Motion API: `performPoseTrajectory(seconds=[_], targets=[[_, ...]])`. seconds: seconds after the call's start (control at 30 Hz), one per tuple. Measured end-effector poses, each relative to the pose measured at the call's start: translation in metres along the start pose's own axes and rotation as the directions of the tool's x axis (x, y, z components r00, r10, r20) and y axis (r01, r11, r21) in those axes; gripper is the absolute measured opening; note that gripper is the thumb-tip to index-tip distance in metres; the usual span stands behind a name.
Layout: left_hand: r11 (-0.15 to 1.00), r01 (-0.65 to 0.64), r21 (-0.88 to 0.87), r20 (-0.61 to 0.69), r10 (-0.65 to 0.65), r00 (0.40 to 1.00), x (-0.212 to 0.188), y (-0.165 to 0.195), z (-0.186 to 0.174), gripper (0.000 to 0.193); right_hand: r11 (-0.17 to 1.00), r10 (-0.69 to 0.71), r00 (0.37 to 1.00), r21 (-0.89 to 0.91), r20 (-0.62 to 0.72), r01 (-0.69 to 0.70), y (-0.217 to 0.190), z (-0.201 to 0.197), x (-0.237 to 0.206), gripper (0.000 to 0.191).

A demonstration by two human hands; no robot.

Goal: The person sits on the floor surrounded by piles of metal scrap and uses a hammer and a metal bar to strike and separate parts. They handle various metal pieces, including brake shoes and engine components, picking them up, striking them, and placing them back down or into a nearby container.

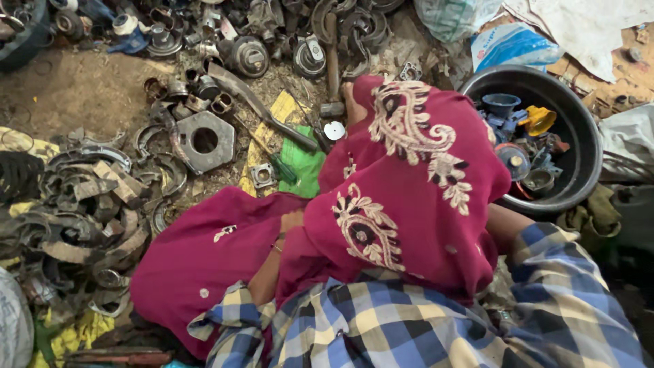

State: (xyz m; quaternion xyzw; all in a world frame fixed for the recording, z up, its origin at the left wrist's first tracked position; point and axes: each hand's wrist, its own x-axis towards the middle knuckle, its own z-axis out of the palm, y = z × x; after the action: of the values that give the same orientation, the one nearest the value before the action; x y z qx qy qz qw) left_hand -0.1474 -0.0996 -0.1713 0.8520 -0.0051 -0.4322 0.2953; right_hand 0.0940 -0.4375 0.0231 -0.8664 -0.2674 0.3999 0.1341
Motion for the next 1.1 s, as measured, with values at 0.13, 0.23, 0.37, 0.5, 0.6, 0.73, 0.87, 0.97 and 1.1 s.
performPoseTrajectory(seconds=[0.13, 0.23, 0.37, 0.5, 0.6, 0.73, 0.87, 0.97, 1.1], targets=[[1.0, 0.02, -0.017, -0.022, -0.02, 1.0, -0.004, -0.001, 0.002, 0.033, 1.0, 0.0, 1.0, 0.011, 0.008, 0.0, 0.003, 0.004, -0.004, 0.03], [0.999, 0.036, -0.026, -0.039, -0.037, 0.999, -0.009, -0.003, 0.003, 0.033, 0.999, -0.013, 1.0, 0.029, 0.01, 0.013, 0.004, 0.008, -0.005, 0.032], [0.998, 0.065, -0.026, -0.065, -0.066, 0.996, -0.02, -0.007, 0.004, 0.033, 0.999, -0.037, 0.999, 0.039, 0.0, 0.037, 0.009, 0.011, -0.004, 0.033], [0.994, 0.108, -0.034, -0.066, -0.111, 0.992, -0.036, -0.011, 0.01, 0.033, 0.998, -0.061, 0.998, 0.033, -0.006, 0.062, 0.011, 0.013, -0.001, 0.035], [0.99, 0.136, -0.04, -0.063, -0.138, 0.988, -0.049, -0.014, 0.017, 0.033, 0.997, -0.067, 0.998, 0.031, -0.014, 0.067, 0.012, 0.015, 0.0, 0.036], [0.988, 0.148, -0.05, -0.062, -0.151, 0.987, -0.057, -0.014, 0.024, 0.033, 0.997, -0.069, 0.997, 0.028, -0.024, 0.07, 0.012, 0.02, -0.001, 0.037], [0.989, 0.135, -0.061, -0.066, -0.139, 0.988, -0.052, -0.01, 0.024, 0.033, 0.998, -0.061, 0.998, 0.021, -0.017, 0.061, 0.012, 0.02, -0.004, 0.039], [0.991, 0.112, -0.066, -0.064, -0.116, 0.991, -0.045, -0.006, 0.021, 0.033, 0.999, -0.05, 0.999, 0.004, -0.019, 0.05, 0.01, 0.016, -0.005, 0.04], [0.995, 0.08, -0.061, -0.071, -0.084, 0.994, -0.036, -0.003, 0.015, 0.033, 1.0, -0.028, 0.999, -0.013, -0.042, 0.028, 0.008, 0.002, -0.006, 0.042]])
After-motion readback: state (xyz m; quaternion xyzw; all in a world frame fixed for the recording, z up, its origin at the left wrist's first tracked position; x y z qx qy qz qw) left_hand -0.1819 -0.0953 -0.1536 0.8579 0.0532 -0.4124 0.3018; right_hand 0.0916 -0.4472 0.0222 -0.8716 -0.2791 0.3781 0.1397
